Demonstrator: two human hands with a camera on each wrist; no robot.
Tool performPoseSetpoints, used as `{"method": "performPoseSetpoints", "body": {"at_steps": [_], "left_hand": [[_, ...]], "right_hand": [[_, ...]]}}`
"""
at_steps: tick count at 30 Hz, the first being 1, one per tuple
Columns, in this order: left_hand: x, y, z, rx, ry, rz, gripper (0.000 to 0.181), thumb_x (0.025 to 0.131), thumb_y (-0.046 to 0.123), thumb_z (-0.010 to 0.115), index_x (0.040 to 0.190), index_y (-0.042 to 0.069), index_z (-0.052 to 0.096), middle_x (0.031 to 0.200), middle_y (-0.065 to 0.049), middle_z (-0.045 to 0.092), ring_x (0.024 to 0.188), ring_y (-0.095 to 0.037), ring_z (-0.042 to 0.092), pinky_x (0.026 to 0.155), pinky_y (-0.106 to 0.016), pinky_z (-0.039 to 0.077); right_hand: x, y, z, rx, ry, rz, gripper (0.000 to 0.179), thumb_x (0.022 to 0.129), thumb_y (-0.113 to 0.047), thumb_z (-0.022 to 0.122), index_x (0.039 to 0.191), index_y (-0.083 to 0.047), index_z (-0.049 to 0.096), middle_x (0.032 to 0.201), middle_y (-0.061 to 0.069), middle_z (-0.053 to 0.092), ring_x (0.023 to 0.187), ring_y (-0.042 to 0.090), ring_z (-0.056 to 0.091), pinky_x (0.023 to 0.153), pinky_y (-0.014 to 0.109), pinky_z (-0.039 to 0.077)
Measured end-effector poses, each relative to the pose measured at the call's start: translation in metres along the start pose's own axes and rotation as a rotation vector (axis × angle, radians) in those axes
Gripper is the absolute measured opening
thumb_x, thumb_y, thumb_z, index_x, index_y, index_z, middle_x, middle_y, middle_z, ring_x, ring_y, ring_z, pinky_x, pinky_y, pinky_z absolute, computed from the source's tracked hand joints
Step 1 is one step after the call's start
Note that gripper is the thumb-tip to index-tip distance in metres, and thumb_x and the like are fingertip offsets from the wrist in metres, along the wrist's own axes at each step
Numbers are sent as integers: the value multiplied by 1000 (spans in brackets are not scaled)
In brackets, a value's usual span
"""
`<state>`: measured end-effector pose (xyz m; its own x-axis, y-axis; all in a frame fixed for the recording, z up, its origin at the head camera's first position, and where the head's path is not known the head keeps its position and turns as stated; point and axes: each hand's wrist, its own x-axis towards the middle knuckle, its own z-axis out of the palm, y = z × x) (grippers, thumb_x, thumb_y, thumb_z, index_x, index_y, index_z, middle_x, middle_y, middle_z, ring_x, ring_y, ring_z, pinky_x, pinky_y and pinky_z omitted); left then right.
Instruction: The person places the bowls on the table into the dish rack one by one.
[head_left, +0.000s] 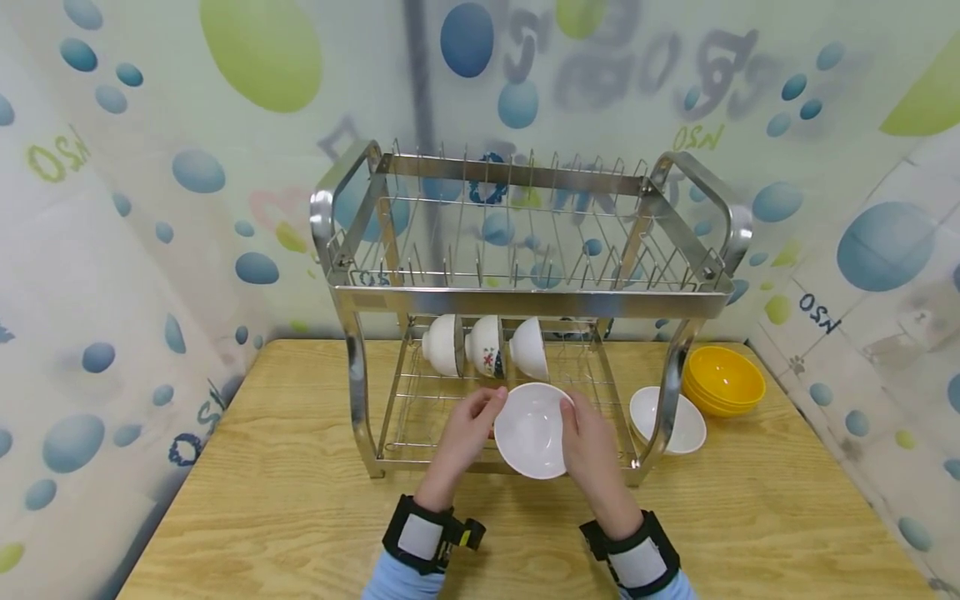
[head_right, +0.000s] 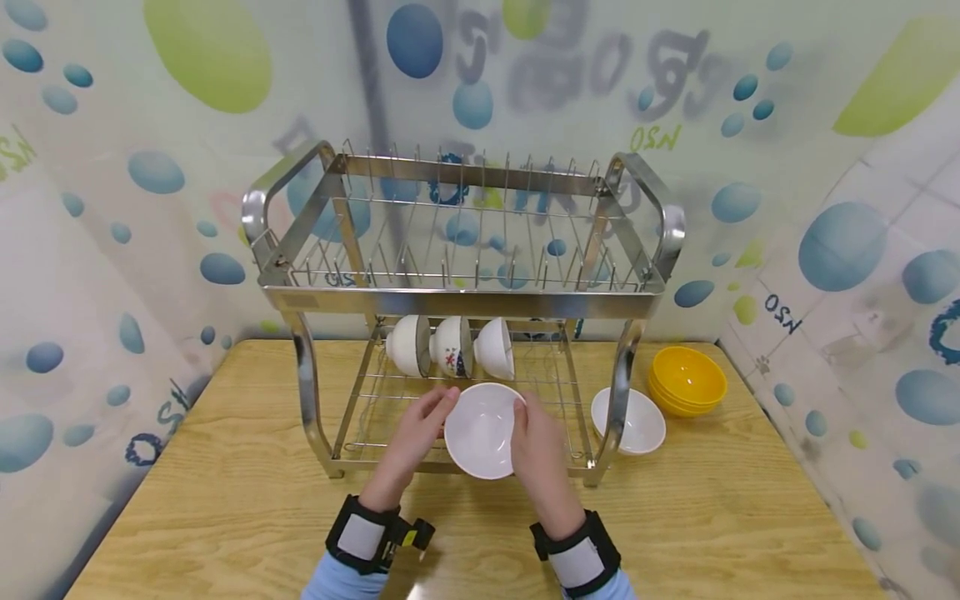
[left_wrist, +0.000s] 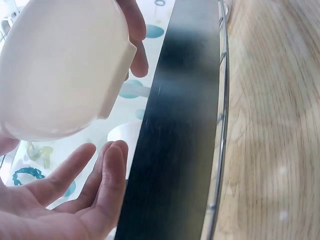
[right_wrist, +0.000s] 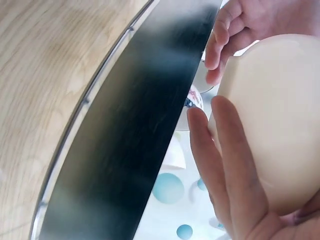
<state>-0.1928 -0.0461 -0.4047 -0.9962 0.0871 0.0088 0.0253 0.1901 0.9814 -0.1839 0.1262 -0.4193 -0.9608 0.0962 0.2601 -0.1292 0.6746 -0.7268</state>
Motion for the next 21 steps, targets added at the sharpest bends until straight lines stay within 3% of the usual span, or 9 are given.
{"method": "performPoseSetpoints", "body": {"at_steps": [3, 9, 12, 21], "left_hand": [[-1, 3, -5, 1, -24, -10, 40, 100, 31, 46, 113, -4, 62, 98, -18, 65, 79, -15, 57, 67, -27, 51], [14, -24, -6, -42, -35, -31, 49, 98, 42, 47, 115, -1, 62, 101, -16, 65, 80, -14, 59, 69, -29, 53], [17, -31, -8, -78, -52, -44, 54, 97, 47, 46, 117, -1, 61, 103, -16, 65, 82, -15, 61, 71, -32, 55], [14, -35, -14, -185, -204, -123, 66, 95, 55, 44, 130, 0, 51, 114, -19, 59, 89, -20, 63, 74, -43, 57]], "right_hand": [[3, -3, 4, 13, -8, -1, 29, 101, -16, 44, 119, 2, 58, 110, 22, 66, 102, 36, 63, 83, 51, 51], [6, -7, 7, 14, -15, 10, 29, 101, -17, 45, 119, 0, 59, 110, 21, 67, 100, 36, 64, 81, 50, 53], [8, -8, 8, 15, -29, 17, 30, 101, -18, 44, 120, -1, 59, 111, 20, 66, 101, 35, 64, 81, 49, 53], [10, -8, 10, 2, -83, 83, 30, 101, -19, 45, 121, -4, 61, 115, 17, 66, 106, 33, 62, 86, 49, 51]]}}
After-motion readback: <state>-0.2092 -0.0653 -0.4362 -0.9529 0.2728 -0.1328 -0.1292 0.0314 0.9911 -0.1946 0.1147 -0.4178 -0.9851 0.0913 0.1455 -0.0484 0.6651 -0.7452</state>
